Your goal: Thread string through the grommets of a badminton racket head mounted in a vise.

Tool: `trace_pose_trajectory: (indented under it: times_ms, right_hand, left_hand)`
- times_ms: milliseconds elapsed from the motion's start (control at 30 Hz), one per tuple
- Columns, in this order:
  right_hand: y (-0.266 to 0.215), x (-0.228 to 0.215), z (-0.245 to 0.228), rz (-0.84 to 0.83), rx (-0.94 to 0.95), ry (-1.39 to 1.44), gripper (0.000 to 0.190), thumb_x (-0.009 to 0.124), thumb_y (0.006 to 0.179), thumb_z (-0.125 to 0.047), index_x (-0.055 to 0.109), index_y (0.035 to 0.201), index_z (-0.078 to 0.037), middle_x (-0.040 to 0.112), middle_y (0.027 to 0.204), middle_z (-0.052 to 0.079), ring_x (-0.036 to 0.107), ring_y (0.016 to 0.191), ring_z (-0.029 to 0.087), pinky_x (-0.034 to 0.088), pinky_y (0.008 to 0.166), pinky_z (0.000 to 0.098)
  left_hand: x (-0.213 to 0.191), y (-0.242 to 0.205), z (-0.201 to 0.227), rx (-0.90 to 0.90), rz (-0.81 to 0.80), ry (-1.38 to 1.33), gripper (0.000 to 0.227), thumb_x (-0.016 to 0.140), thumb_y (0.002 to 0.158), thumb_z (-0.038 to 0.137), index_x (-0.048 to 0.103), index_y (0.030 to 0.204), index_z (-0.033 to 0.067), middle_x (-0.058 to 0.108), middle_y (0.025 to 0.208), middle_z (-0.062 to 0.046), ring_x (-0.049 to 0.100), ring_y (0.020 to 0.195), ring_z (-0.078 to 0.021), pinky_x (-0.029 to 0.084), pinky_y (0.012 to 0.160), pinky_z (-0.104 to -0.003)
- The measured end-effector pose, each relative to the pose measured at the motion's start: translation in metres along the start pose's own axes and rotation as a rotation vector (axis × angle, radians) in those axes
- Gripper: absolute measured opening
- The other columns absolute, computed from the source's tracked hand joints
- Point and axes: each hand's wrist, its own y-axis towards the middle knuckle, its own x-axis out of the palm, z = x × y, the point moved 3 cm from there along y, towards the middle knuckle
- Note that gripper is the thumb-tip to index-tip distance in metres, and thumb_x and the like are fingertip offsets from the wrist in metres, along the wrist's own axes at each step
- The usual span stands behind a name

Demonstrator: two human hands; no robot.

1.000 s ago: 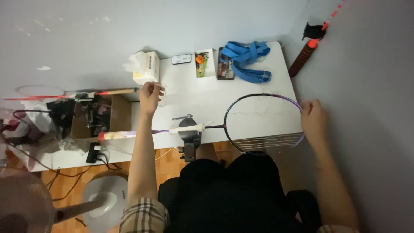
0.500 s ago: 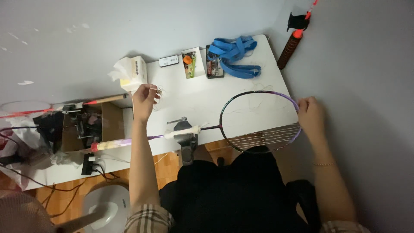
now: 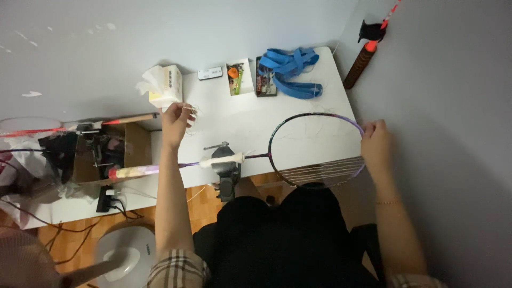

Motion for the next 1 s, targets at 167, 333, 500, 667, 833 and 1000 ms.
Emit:
trace_pose_trajectory:
  times_ms: [167, 333, 500, 667, 833, 1000]
  right_hand:
    - [-0.005, 0.001, -0.008, -0.015, 0.016, 0.023, 0.024, 0.051, 0.109, -0.015, 0.059, 0.108, 0.008, 0.068, 0.092, 0.027, 0.067, 0.083, 0.042, 0.052, 0.074, 0.0493]
    - [-0.004, -0.002, -0.007, -0.003, 0.028, -0.045, 0.02, 0.051, 0.107, -0.013, 0.06, 0.107, 0.005, 0.069, 0.092, 0.023, 0.07, 0.081, 0.037, 0.054, 0.071, 0.0467]
    - [-0.008, -0.002, -0.004, 0.012, -0.034, -0.04, 0.02, 0.051, 0.11, -0.011, 0.06, 0.106, 0.006, 0.07, 0.093, 0.023, 0.069, 0.081, 0.036, 0.053, 0.072, 0.0456]
    - [-0.006, -0.004, -0.01, -0.042, 0.044, -0.085, 0.022, 0.052, 0.108, -0.015, 0.06, 0.106, 0.005, 0.07, 0.091, 0.023, 0.071, 0.078, 0.036, 0.055, 0.07, 0.0449]
    - [-0.009, -0.003, -0.009, 0.028, -0.03, -0.005, 0.021, 0.052, 0.109, -0.014, 0.059, 0.106, 0.006, 0.071, 0.093, 0.023, 0.069, 0.081, 0.038, 0.053, 0.071, 0.0457]
    - [-0.006, -0.002, -0.005, 0.007, 0.0, -0.04, 0.02, 0.052, 0.108, -0.015, 0.06, 0.107, 0.004, 0.071, 0.09, 0.023, 0.069, 0.08, 0.039, 0.052, 0.071, 0.0466]
  left_hand:
    - [-0.006, -0.002, -0.012, 0.005, 0.026, -0.031, 0.019, 0.061, 0.104, 0.022, 0.065, 0.108, 0.0045, 0.071, 0.093, -0.003, 0.067, 0.08, -0.0111, 0.051, 0.063, -0.024]
    - [-0.005, 0.0, -0.001, -0.007, 0.021, -0.039, 0.019, 0.062, 0.104, 0.023, 0.064, 0.107, 0.0047, 0.071, 0.092, -0.004, 0.067, 0.079, -0.0114, 0.05, 0.062, -0.025]
    - [-0.005, -0.003, -0.003, 0.016, 0.02, 0.026, 0.02, 0.061, 0.105, 0.024, 0.064, 0.108, 0.0041, 0.072, 0.093, -0.004, 0.068, 0.08, -0.0108, 0.051, 0.064, -0.026]
    - [-0.007, 0.006, -0.007, 0.023, 0.028, -0.004, 0.02, 0.06, 0.104, 0.022, 0.064, 0.108, 0.0026, 0.073, 0.093, -0.005, 0.068, 0.079, -0.0114, 0.051, 0.062, -0.026]
    - [-0.007, 0.007, -0.014, -0.007, 0.032, 0.0, 0.019, 0.06, 0.103, 0.021, 0.064, 0.108, 0.0032, 0.073, 0.093, -0.005, 0.068, 0.079, -0.0112, 0.051, 0.062, -0.025]
    - [-0.005, 0.009, -0.012, -0.026, 0.036, 0.003, 0.019, 0.061, 0.104, 0.022, 0.064, 0.107, 0.0035, 0.073, 0.092, -0.004, 0.068, 0.078, -0.0113, 0.051, 0.062, -0.025]
